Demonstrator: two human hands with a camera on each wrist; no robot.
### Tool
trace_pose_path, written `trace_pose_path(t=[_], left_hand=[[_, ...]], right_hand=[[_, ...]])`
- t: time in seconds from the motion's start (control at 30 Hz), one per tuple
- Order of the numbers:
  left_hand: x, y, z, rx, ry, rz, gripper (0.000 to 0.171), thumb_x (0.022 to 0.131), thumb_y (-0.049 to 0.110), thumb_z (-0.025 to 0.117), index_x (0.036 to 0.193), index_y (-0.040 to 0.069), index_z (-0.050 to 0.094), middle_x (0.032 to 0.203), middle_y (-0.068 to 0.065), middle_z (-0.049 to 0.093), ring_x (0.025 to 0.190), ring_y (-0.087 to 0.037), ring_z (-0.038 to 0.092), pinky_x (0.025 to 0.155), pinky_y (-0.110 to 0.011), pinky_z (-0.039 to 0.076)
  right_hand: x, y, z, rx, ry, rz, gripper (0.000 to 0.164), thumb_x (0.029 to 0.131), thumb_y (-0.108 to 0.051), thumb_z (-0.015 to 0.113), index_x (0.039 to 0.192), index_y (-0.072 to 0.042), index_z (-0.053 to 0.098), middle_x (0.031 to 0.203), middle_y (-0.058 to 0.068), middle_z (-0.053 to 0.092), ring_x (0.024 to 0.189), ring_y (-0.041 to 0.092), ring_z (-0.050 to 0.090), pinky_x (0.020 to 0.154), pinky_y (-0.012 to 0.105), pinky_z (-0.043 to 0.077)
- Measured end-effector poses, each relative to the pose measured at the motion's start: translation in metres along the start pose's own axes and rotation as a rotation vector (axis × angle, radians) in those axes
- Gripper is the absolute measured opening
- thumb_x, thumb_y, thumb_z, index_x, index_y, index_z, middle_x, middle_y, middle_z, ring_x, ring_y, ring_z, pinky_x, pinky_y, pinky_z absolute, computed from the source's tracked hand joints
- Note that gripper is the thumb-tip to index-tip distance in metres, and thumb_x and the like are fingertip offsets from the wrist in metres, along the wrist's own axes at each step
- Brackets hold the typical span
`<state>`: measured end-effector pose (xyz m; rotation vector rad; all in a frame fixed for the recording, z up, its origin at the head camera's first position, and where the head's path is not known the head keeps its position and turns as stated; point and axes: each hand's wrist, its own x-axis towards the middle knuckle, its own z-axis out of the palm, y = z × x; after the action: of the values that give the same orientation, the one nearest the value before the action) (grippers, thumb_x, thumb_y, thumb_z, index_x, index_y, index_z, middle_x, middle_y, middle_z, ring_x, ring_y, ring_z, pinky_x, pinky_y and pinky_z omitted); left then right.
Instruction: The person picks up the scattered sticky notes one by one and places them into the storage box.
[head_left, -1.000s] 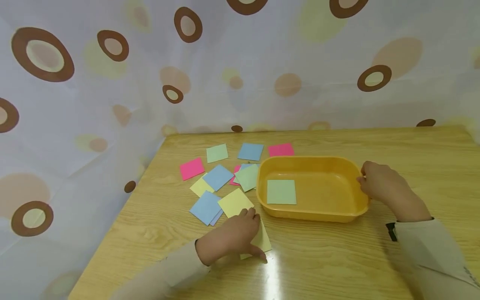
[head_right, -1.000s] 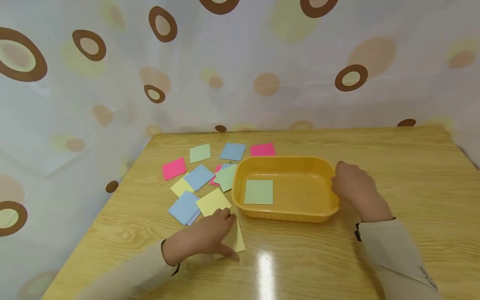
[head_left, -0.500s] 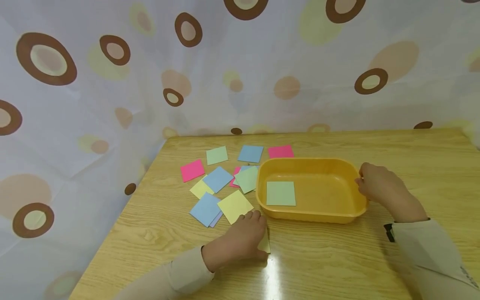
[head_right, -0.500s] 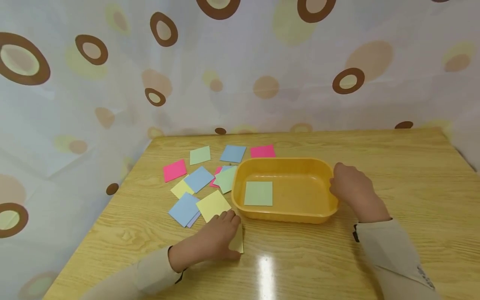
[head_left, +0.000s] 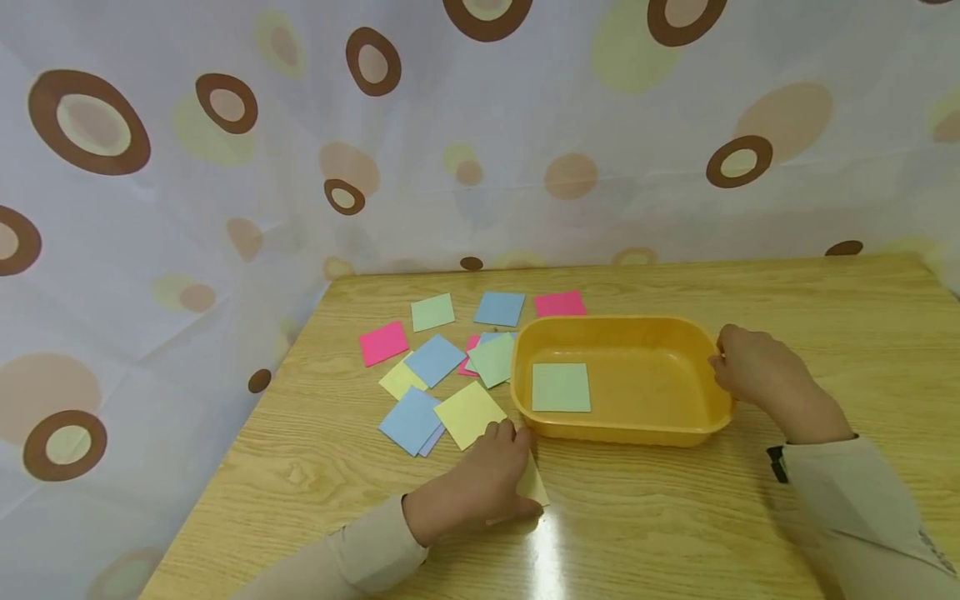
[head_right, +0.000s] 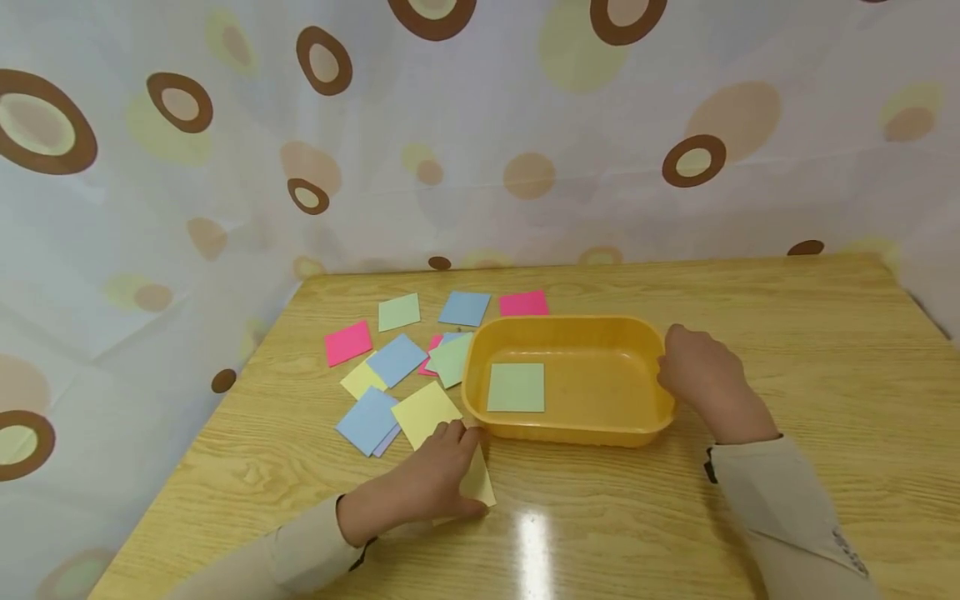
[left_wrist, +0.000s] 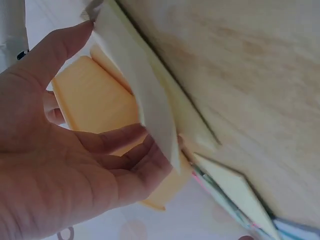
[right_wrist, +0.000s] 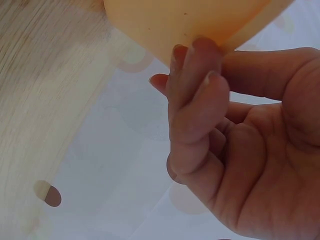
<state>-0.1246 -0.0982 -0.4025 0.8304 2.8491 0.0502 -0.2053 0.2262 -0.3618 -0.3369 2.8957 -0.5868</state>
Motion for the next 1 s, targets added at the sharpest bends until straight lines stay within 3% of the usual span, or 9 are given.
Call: trace_pose_path(t=[0.13, 0.37, 0.53, 0.63, 0.73, 0.87, 1.0], left_hand=[[0.002, -0.002, 0.001, -0.046, -0.011, -0.036, 0.07, 0.065, 0.05, 0.086, 0.105, 0.006, 0.048, 0.088, -0.002, 0.036, 0.078, -0.015, 0.033, 0.064, -0.023, 0.034], [0.003, -0.005, 0.002, -0.235, -0.017, -0.038, 0.076, 0.058, 0.043, 0.091, 0.104, 0.003, 0.046, 0.089, -0.003, 0.029, 0.079, -0.015, 0.031, 0.065, -0.022, 0.033], [0.005, -0.007, 0.002, -0.169, -0.017, -0.037, 0.075, 0.059, 0.047, 0.089, 0.105, 0.003, 0.048, 0.084, -0.003, 0.038, 0.077, -0.015, 0.034, 0.065, -0.023, 0.034], [0.006, -0.01, 0.0, -0.152, -0.032, -0.039, 0.058, 0.068, 0.04, 0.087, 0.098, 0.005, 0.053, 0.084, -0.003, 0.045, 0.076, -0.015, 0.038, 0.066, -0.023, 0.036], [0.007, -0.015, -0.002, -0.205, -0.072, -0.012, 0.034, 0.075, 0.027, 0.083, 0.091, 0.006, 0.062, 0.084, -0.001, 0.05, 0.076, -0.013, 0.044, 0.065, -0.021, 0.038], [0.007, -0.026, -0.01, -0.329, -0.143, 0.073, 0.011, 0.082, 0.014, 0.077, 0.084, 0.009, 0.067, 0.081, 0.005, 0.053, 0.072, -0.006, 0.045, 0.064, -0.019, 0.038], [0.007, -0.041, -0.037, -0.533, -0.218, 0.192, 0.007, 0.09, 0.008, 0.067, 0.084, 0.008, 0.065, 0.077, 0.006, 0.056, 0.067, -0.005, 0.045, 0.062, -0.02, 0.042]], right_hand=[[0.0, 0.001, 0.0, -0.004, 0.0, 0.006, 0.028, 0.095, -0.004, 0.051, 0.104, 0.022, 0.048, 0.082, 0.026, 0.058, 0.061, 0.023, 0.055, 0.052, 0.035, 0.046], [0.0, 0.001, 0.001, 0.0, -0.004, 0.013, 0.028, 0.094, -0.003, 0.051, 0.104, 0.022, 0.048, 0.083, 0.027, 0.059, 0.062, 0.024, 0.056, 0.053, 0.035, 0.047], [0.0, 0.001, 0.0, -0.008, 0.003, 0.009, 0.027, 0.094, -0.003, 0.051, 0.103, 0.022, 0.047, 0.082, 0.027, 0.058, 0.062, 0.024, 0.055, 0.053, 0.035, 0.047], [0.0, 0.0, -0.001, -0.011, 0.003, 0.012, 0.026, 0.094, -0.002, 0.051, 0.102, 0.022, 0.047, 0.08, 0.025, 0.058, 0.061, 0.024, 0.054, 0.052, 0.035, 0.046], [0.0, 0.0, -0.001, -0.008, -0.003, 0.022, 0.025, 0.094, -0.002, 0.05, 0.101, 0.021, 0.047, 0.078, 0.023, 0.058, 0.06, 0.023, 0.053, 0.052, 0.034, 0.045], [0.0, 0.0, -0.001, -0.003, -0.006, 0.028, 0.025, 0.094, -0.003, 0.05, 0.102, 0.021, 0.047, 0.078, 0.022, 0.057, 0.06, 0.023, 0.052, 0.052, 0.033, 0.044], [0.0, 0.0, 0.0, 0.001, -0.01, 0.026, 0.025, 0.095, -0.003, 0.05, 0.102, 0.021, 0.047, 0.078, 0.022, 0.057, 0.06, 0.023, 0.052, 0.052, 0.033, 0.044]])
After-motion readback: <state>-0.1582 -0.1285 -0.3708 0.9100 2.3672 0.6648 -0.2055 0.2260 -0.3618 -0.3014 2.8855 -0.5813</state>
